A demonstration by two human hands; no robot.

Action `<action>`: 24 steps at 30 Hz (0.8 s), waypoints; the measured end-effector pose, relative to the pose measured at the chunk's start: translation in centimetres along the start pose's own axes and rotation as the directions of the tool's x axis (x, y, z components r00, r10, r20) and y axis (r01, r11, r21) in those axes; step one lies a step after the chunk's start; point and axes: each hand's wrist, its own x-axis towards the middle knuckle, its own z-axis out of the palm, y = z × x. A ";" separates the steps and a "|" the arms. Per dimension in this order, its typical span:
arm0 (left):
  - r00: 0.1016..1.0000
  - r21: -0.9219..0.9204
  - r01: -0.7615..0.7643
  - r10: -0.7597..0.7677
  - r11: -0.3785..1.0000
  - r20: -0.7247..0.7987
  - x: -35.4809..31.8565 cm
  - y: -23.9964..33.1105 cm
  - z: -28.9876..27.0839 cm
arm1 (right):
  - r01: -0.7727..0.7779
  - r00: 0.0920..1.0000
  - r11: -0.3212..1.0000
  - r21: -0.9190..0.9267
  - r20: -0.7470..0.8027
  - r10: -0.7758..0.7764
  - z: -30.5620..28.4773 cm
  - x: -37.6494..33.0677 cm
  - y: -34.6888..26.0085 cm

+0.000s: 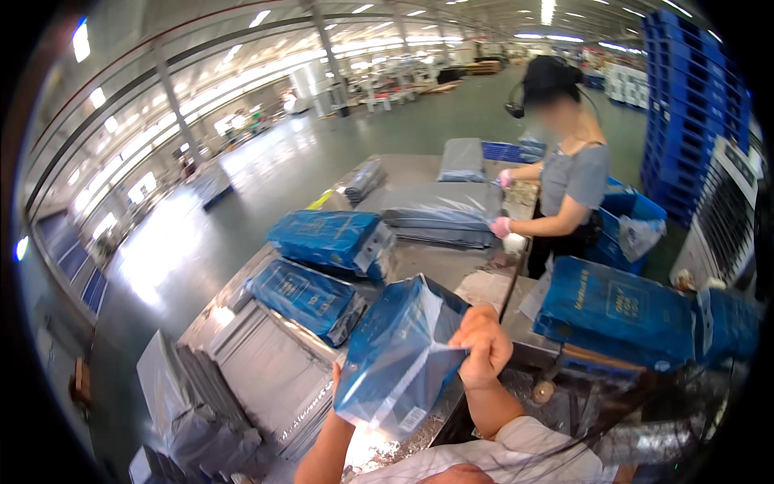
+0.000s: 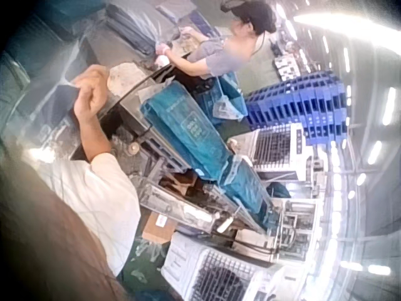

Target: The person repeatedly picks blue padded mailers from a metal table, folds them, and places them into a blue plastic crate. The person also stacks folded mailers on the table. A coworker is visible working at the same table.

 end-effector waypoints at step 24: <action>0.189 0.042 -0.973 0.893 0.225 -0.409 -48.5 -7.3 3.9 | -0.256 0.377 0.195 0.947 0.284 -0.882 16.0 -10.3 -30.1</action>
